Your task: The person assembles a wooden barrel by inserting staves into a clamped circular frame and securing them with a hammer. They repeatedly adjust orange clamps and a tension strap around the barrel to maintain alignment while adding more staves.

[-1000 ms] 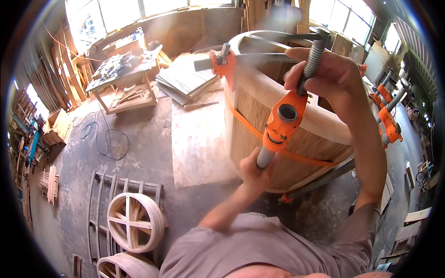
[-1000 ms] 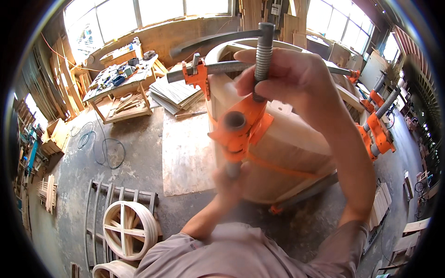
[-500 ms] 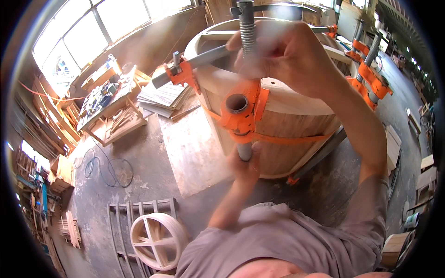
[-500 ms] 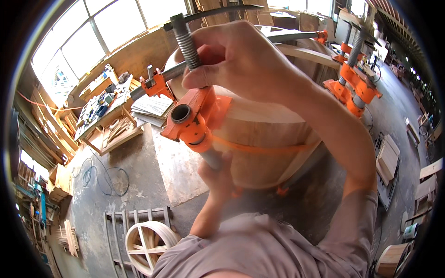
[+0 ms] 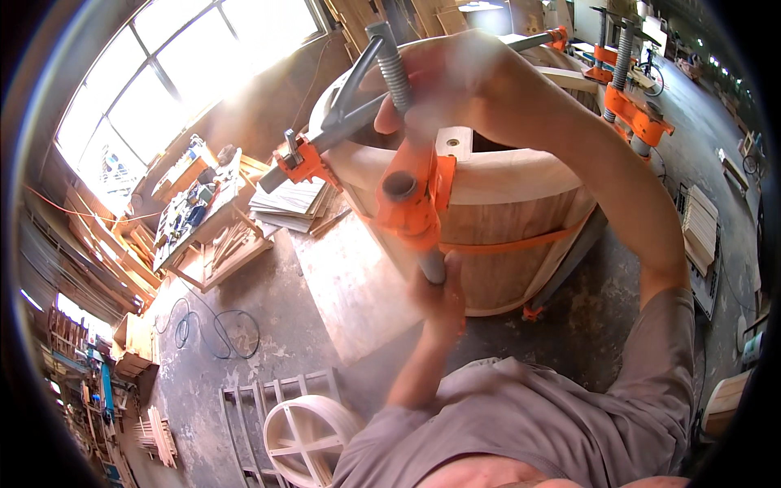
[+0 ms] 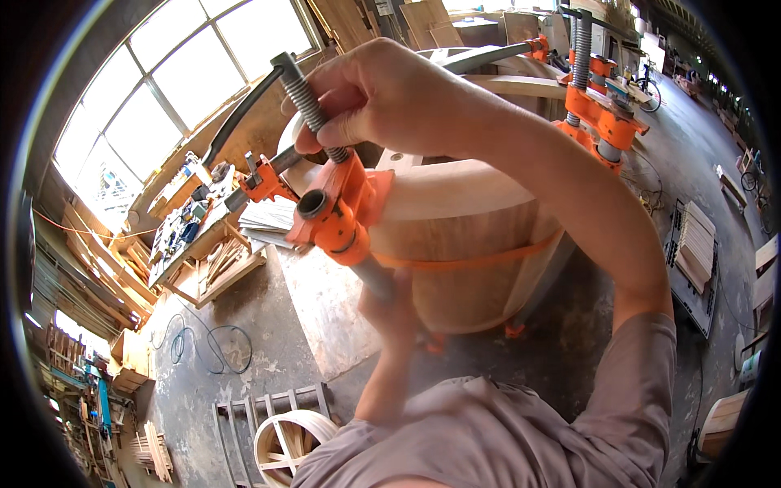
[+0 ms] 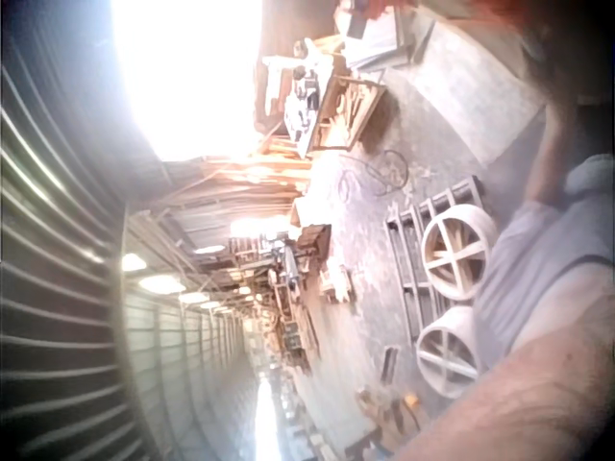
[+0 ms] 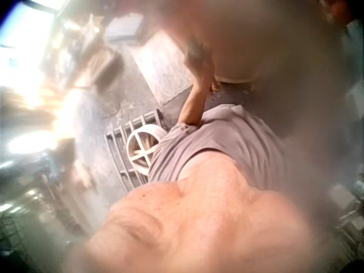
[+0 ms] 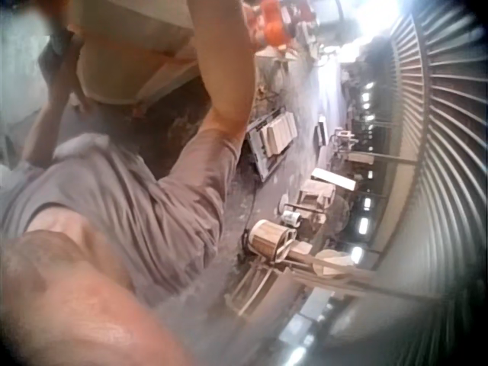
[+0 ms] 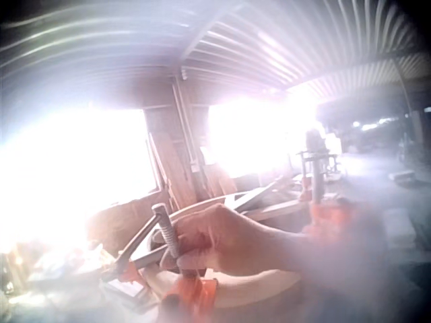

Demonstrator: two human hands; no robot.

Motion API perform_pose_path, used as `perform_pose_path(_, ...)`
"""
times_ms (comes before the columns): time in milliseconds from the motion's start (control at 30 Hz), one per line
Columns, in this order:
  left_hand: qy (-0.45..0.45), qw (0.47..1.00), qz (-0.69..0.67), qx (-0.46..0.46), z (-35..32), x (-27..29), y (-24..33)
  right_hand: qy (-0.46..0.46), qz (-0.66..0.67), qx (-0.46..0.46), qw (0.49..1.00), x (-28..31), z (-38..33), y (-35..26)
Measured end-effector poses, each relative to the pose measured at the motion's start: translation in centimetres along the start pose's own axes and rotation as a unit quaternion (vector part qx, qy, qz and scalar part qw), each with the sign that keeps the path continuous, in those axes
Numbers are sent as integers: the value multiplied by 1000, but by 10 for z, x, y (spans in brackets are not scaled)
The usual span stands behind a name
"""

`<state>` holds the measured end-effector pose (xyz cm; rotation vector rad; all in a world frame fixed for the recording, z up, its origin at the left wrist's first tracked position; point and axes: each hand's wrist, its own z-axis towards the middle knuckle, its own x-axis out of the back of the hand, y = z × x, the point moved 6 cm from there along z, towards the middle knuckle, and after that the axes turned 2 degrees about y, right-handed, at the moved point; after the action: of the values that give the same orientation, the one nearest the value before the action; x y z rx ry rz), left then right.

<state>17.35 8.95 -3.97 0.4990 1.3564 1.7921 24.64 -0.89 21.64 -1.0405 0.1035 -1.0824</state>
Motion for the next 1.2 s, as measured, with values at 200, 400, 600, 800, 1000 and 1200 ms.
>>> perform_pose_path(200, -19, 996, 1, -85, 9, -15, 7, -30, -62, -36, 997, 15, 6, 14)
perform_pose_path(400, -8, 989, 17, -144, 15, -22, -17, -55, 17, -68, 996, 29, 15, 22)
perform_pose_path(600, -28, 903, 274, -329, 25, -19, 1, 16, -73, -52, 996, 43, 14, 27)
perform_pose_path(800, -31, 911, 212, -353, 40, -18, 2, 16, -133, 15, 991, 37, 18, 35)
perform_pose_path(1000, 25, 891, 257, -374, 36, -16, 12, 57, -263, 6, 963, 34, 6, -1)
perform_pose_path(1200, 18, 894, 234, -381, 37, -18, 15, 0, 12, -14, 1000, 42, 18, 36)
